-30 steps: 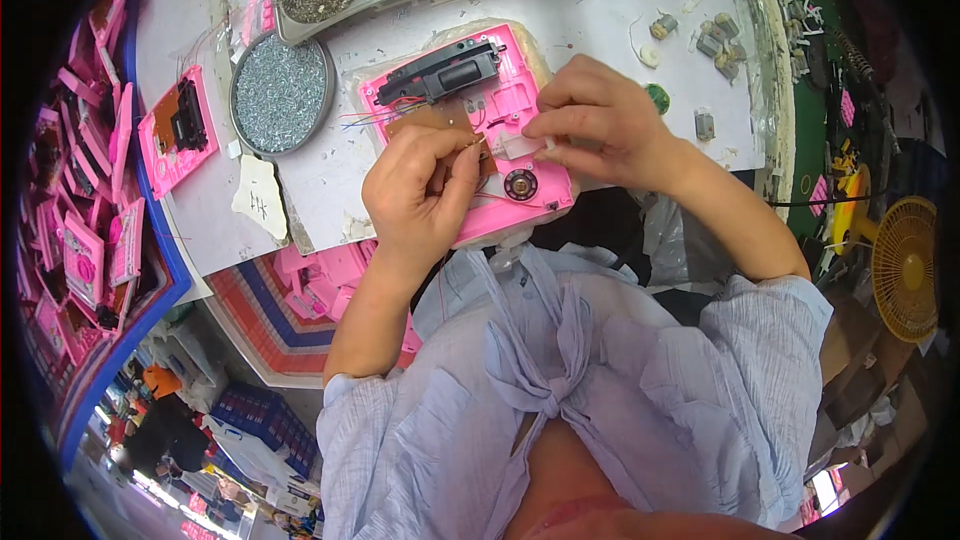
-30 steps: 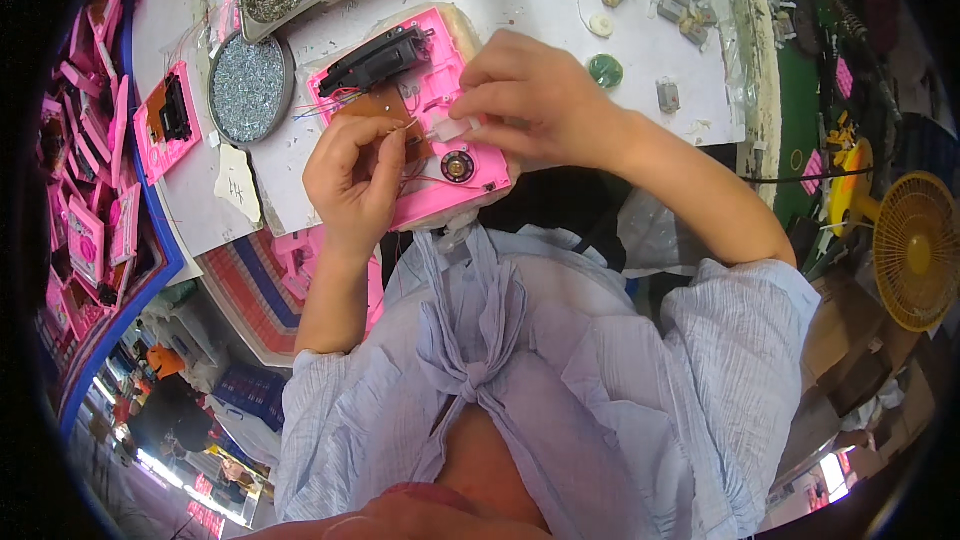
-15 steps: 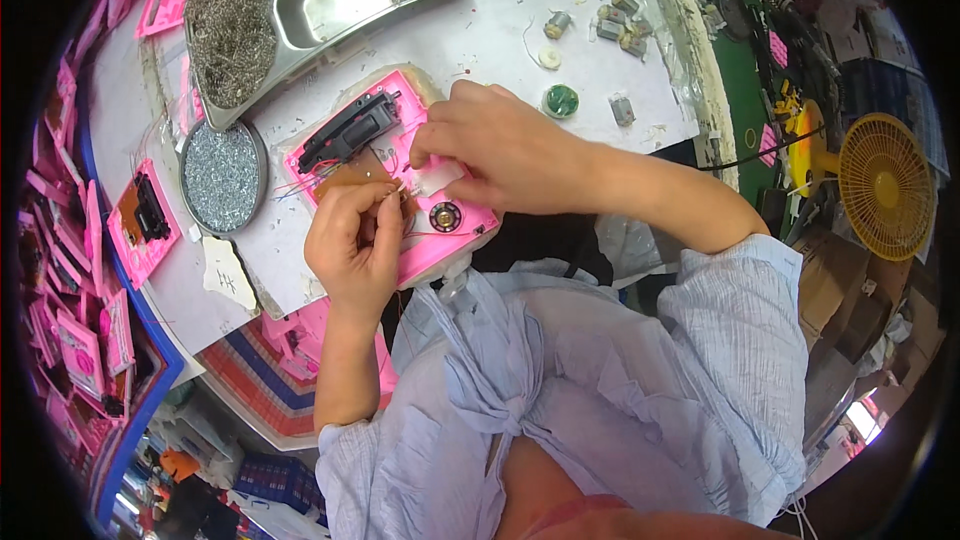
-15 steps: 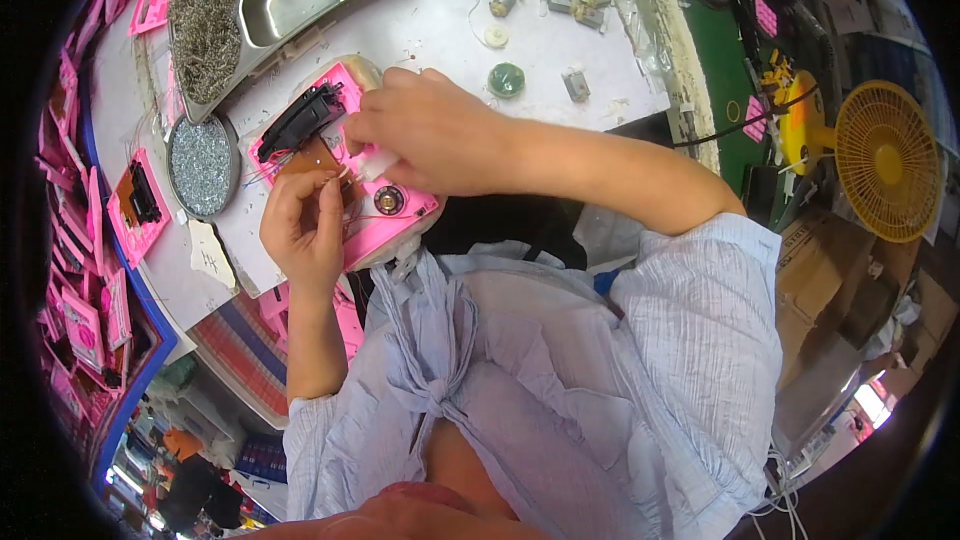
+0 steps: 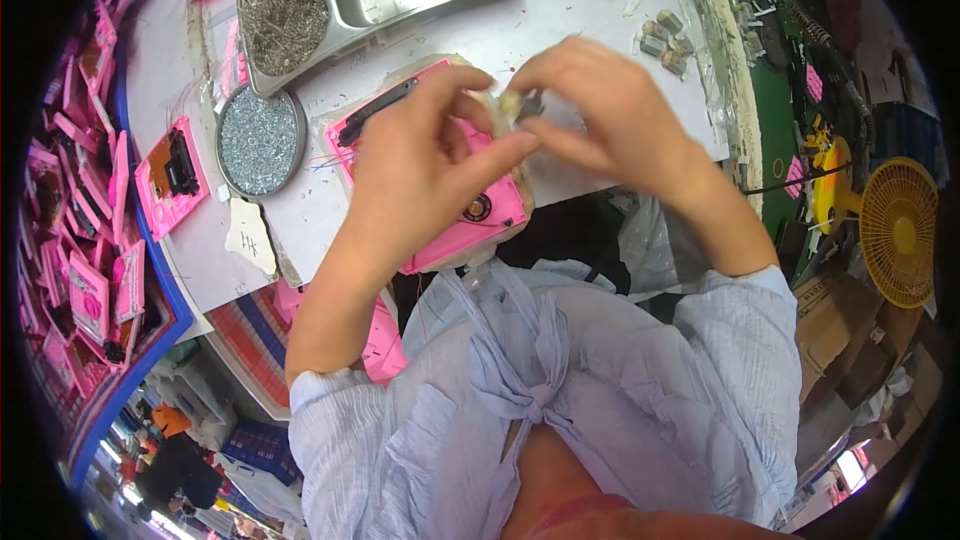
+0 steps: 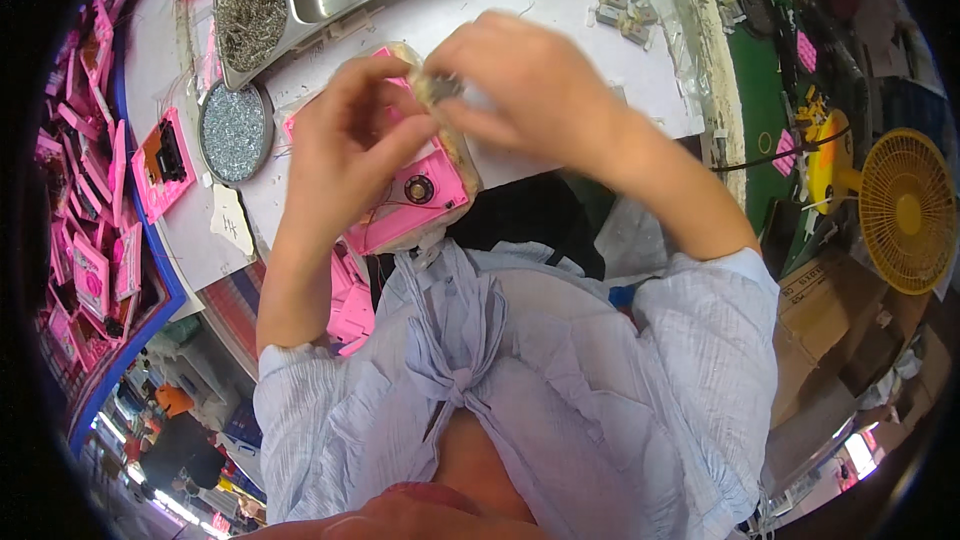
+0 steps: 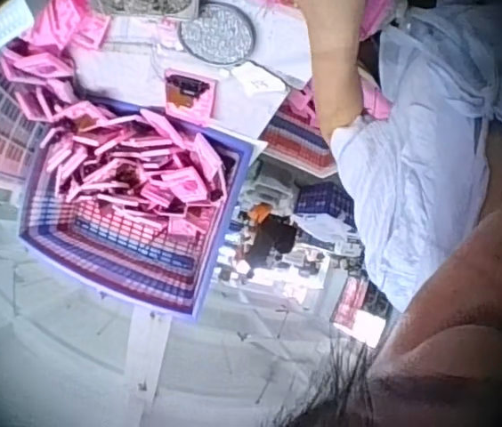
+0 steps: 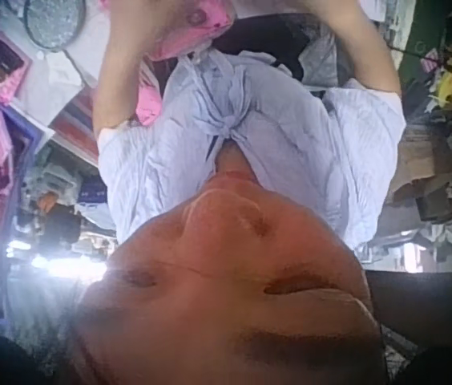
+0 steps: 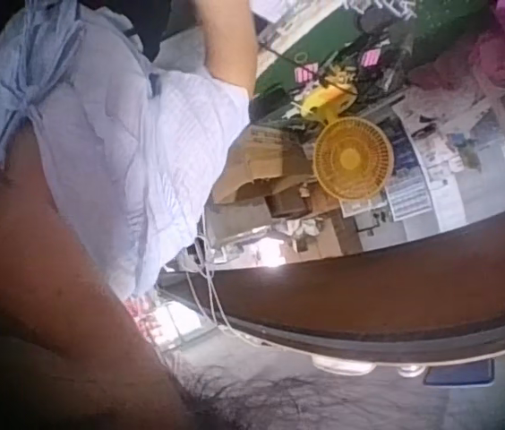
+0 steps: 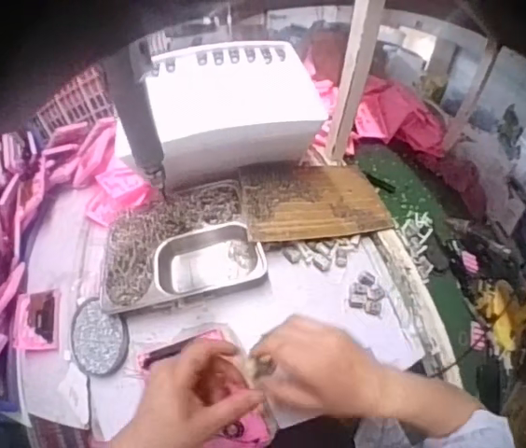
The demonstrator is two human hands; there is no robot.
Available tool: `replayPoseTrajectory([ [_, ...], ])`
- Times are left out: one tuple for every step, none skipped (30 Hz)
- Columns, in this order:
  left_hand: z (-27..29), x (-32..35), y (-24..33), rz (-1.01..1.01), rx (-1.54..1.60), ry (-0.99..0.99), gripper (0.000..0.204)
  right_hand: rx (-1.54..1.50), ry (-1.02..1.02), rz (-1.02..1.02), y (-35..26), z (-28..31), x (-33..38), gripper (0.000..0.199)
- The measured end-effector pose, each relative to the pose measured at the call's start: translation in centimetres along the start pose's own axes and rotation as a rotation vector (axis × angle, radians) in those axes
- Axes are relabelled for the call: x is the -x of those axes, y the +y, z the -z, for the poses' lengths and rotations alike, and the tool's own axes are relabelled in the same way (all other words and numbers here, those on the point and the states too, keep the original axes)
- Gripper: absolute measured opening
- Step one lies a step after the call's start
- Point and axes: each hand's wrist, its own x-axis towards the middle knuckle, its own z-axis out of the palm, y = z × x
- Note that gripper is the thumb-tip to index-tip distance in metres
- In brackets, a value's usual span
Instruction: The recorder is assembling and soldering internal components into a pink toy housing.
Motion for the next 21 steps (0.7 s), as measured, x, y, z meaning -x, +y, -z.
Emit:
replayPoseTrajectory([
  [-0.5,-0.3,-0.2,0.025,0.104,-0.034,0.030,-0.035,0.012,-0.023,-1.0,0.1,0.2,0.025],
  [-0.8,-0.5,-0.5,0.050,0.207,-0.068,0.028,-0.071,0.024,-0.046,-1.7,0.2,0.5,0.024],
  [-0.7,-0.7,-0.3,0.107,0.225,-0.119,0.027,-0.105,0.038,-0.073,-2.1,0.3,0.8,0.023],
  [-0.5,-0.4,-0.1,0.164,0.242,-0.170,0.026,-0.168,0.010,-0.090,-2.1,0.6,1.2,0.020],
  [-0.3,-0.2,0.2,0.222,0.258,-0.220,0.025,-0.231,-0.017,-0.106,-1.9,1.2,1.9,0.018],
  [-0.5,-0.1,0.2,0.249,0.252,-0.266,0.022,-0.280,-0.042,-0.122,-1.6,1.9,2.5,0.015],
  [-0.6,-0.1,0.4,0.215,0.192,-0.334,0.022,-0.316,-0.084,-0.183,-1.3,1.9,3.2,0.013],
  [-0.8,-0.2,0.7,0.180,0.131,-0.400,0.022,-0.372,-0.171,-0.252,-1.3,2.4,3.5,0.012],
  [-0.8,-0.5,1.6,0.150,0.056,-0.449,0.023,-0.431,-0.258,-0.318,-1.4,2.8,3.8,0.011],
  [-1.0,-1.0,2.0,0.122,0.083,-0.517,0.022,-0.490,-0.345,-0.385,-1.3,3.4,3.9,0.011],
  [-1.2,-1.6,2.4,0.096,0.110,-0.587,0.021,-0.586,-0.456,-0.439,-0.9,4.1,4.0,0.014],
  [-1.3,-2.1,2.6,0.075,0.133,-0.657,0.020,-0.788,-0.348,-0.511,-1.0,4.2,4.4,0.017],
  [-1.0,-3.2,2.7,0.054,0.091,-0.692,0.023,-0.989,-0.233,-0.577,-1.3,4.0,5.1,0.021],
  [-1.0,-5.0,2.9,-0.016,0.041,-0.603,0.023,-1.190,-0.111,-0.637,-1.3,4.0,5.7,0.024],
  [-1.1,-7.1,2.8,-0.082,-0.008,-0.508,0.023,-1.366,-0.051,-0.576,-0.8,4.1,6.2,0.043],
  [-1.2,-9.3,2.8,-0.146,-0.055,-0.412,0.024,-1.320,0.042,-0.591,-0.5,3.9,6.5,0.047],
  [-1.3,-11.5,2.4,-0.241,-0.178,-0.328,0.024,-1.279,0.134,-0.609,-0.1,3.1,6.8,0.050],
  [-1.6,-13.8,1.7,-0.341,-0.297,-0.247,0.024,-1.294,0.174,-0.610,0.0,2.9,6.9,0.052],
  [-2.3,-16.1,1.1,-0.421,-0.397,-0.185,0.023,-1.308,0.216,-0.611,0.2,2.6,7.1,0.054],
  [-3.1,-18.4,0.6,-0.503,-0.488,-0.121,0.022,-1.318,0.263,-0.614,0.4,2.4,7.3,0.055],
  [-3.6,-20.5,0.0,-0.571,-0.588,-0.058,0.021,-1.345,0.273,-0.610,0.1,2.1,7.3,0.055],
])
